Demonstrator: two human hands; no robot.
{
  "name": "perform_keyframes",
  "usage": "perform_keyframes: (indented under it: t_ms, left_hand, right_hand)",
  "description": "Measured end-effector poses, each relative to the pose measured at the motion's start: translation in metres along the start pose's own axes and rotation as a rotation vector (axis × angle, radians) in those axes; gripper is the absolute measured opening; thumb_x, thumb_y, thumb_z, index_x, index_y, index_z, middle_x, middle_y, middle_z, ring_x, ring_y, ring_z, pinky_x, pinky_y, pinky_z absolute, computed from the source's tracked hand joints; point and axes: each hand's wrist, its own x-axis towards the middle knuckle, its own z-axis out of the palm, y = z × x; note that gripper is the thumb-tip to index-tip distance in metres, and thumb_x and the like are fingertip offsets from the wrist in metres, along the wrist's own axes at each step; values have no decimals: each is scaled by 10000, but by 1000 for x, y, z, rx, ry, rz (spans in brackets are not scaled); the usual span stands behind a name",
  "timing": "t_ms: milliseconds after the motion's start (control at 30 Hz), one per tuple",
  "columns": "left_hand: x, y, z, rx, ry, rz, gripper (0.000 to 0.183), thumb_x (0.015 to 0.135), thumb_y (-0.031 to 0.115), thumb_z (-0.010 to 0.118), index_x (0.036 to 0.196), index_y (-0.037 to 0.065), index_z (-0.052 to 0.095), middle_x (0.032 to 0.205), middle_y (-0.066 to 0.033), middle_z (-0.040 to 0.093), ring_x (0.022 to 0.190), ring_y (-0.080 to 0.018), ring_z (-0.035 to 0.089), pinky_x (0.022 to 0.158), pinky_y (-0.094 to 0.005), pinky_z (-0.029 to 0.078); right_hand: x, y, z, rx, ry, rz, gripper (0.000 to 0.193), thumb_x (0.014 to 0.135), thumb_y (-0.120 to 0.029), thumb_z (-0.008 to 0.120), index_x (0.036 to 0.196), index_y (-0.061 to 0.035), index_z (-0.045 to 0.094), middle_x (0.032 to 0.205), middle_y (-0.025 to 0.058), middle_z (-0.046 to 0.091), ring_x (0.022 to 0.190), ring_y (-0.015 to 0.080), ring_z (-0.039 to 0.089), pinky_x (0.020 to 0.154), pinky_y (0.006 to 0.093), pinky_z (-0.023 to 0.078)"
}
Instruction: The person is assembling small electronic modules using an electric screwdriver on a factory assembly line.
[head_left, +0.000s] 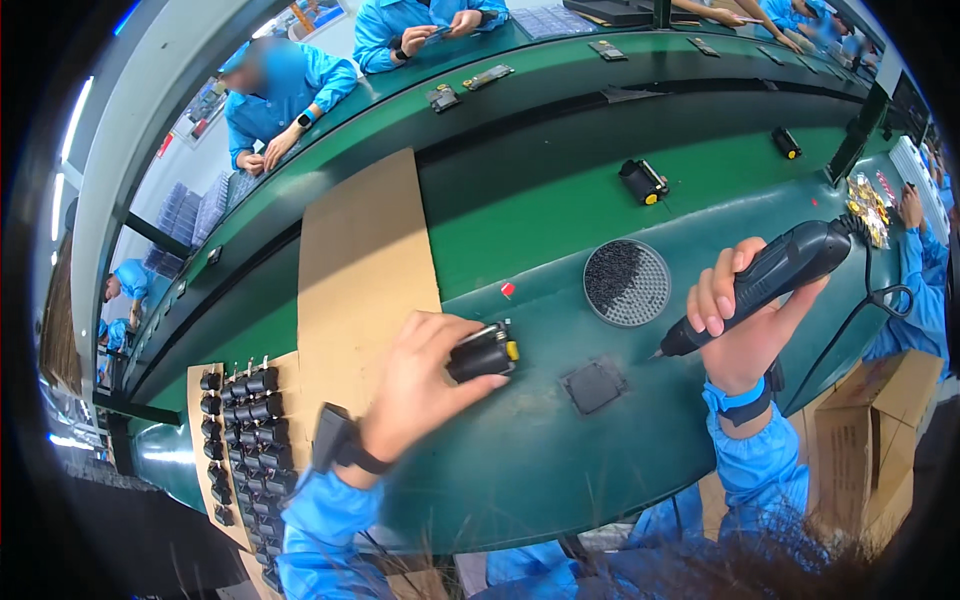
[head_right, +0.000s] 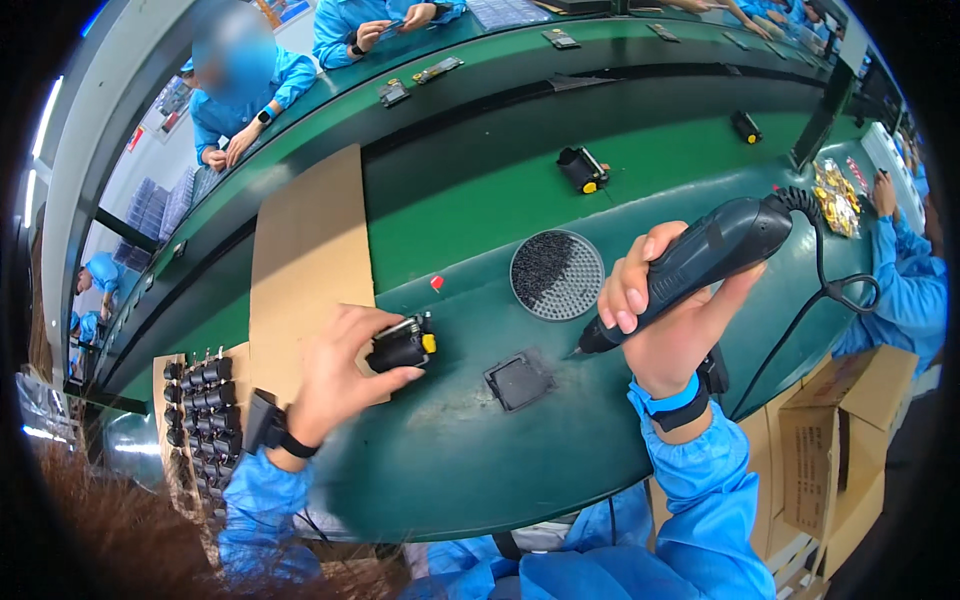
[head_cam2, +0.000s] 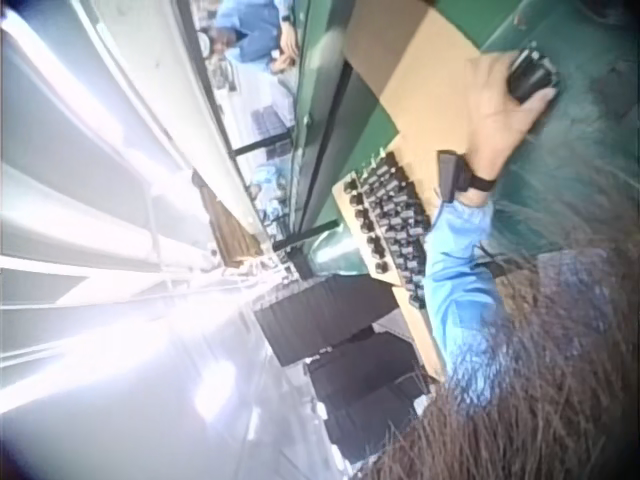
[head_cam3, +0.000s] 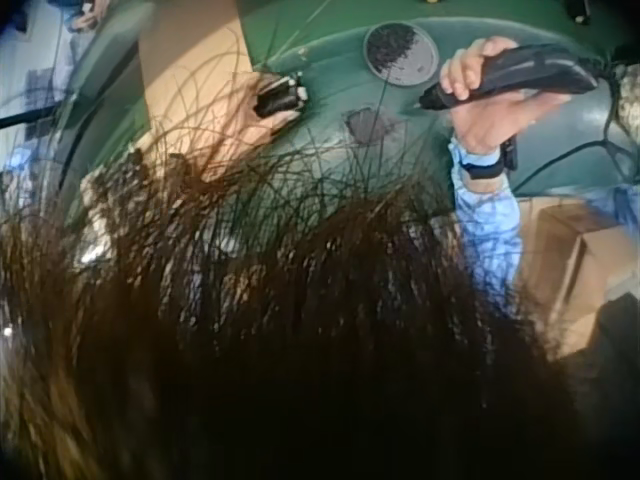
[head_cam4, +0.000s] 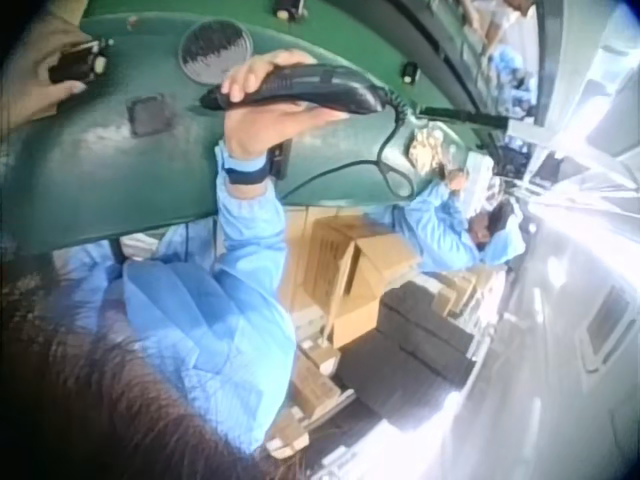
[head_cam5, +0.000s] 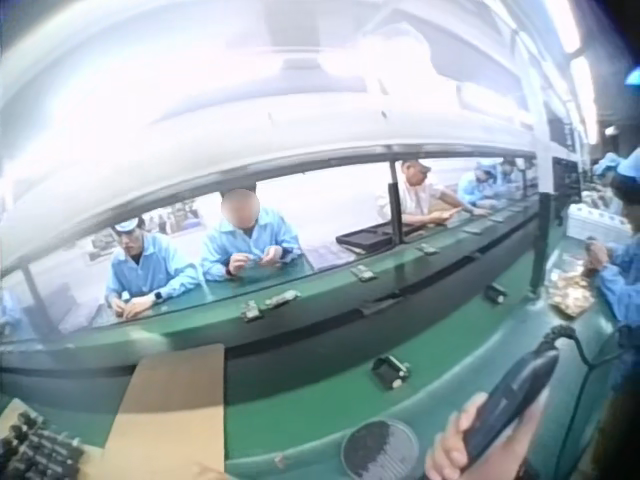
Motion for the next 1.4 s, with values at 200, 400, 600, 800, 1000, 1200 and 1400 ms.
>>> perform_keyframes:
  t_ms: [200, 400, 600, 800, 1000, 1200, 1400]
  left_hand:
    - [1, 32, 55, -158, 58, -66, 543, 667, 228, 879, 1122, 9, 679, 1061, -130, 666, 997, -321, 597, 879, -404, 490]
    - [-9, 18, 62, -230, -39, -65, 580, 671, 139, 845, 1202, -3, 660, 1152, -124, 638, 1052, -312, 563, 932, -400, 477]
    - [-14, 9, 62, -340, -49, -103, 577, 670, 157, 850, 1192, -9, 667, 1150, -122, 637, 1058, -310, 570, 928, -394, 490]
    - [-16, 5, 63, -422, -73, -154, 581, 665, 169, 875, 1182, -7, 677, 1156, -134, 645, 1076, -305, 577, 948, -390, 483]
    - [-15, 6, 64, -425, -49, -145, 549, 676, 220, 879, 1138, -15, 697, 1105, -138, 660, 1033, -308, 593, 903, -386, 506]
    - [-15, 12, 62, -448, -70, -169, 554, 674, 209, 878, 1141, -21, 691, 1115, -142, 659, 1035, -305, 585, 909, -383, 496]
    - [-13, 51, 64, -430, 97, -173, 627, 618, 150, 878, 1179, -2, 641, 1071, -137, 584, 1018, -306, 582, 897, -379, 484]
  right_hand:
    - [1, 1, 1, -2, -10, 25, 869, 861, -875, 160, 963, -81, 498, 606, 11, 453, 451, 133, 435, 448, 300, 384]
    - [1, 3, 2, -20, -13, 38, 849, 869, -868, 190, 965, -84, 499, 598, 6, 445, 444, 125, 423, 441, 295, 383]
    - [3, 7, -1, -55, -49, 62, 806, 885, -845, 259, 979, -81, 497, 619, 7, 460, 462, 119, 441, 447, 282, 387]
    - [2, 8, -3, -71, -104, 52, 789, 901, -816, 315, 1036, -61, 500, 659, 19, 479, 496, 132, 476, 484, 295, 410]
    - [-2, 8, -1, -51, -163, 30, 787, 919, -775, 348, 1139, -35, 503, 715, 48, 508, 547, 157, 510, 543, 325, 439]
    - [-4, 4, -4, -46, -205, 44, 738, 911, -766, 371, 1048, -53, 501, 689, 52, 501, 558, 161, 516, 542, 333, 436]
    - [-8, 3, -1, -37, -289, 62, 809, 853, -838, 369, 1015, -56, 495, 682, 64, 507, 555, 174, 509, 529, 348, 437]
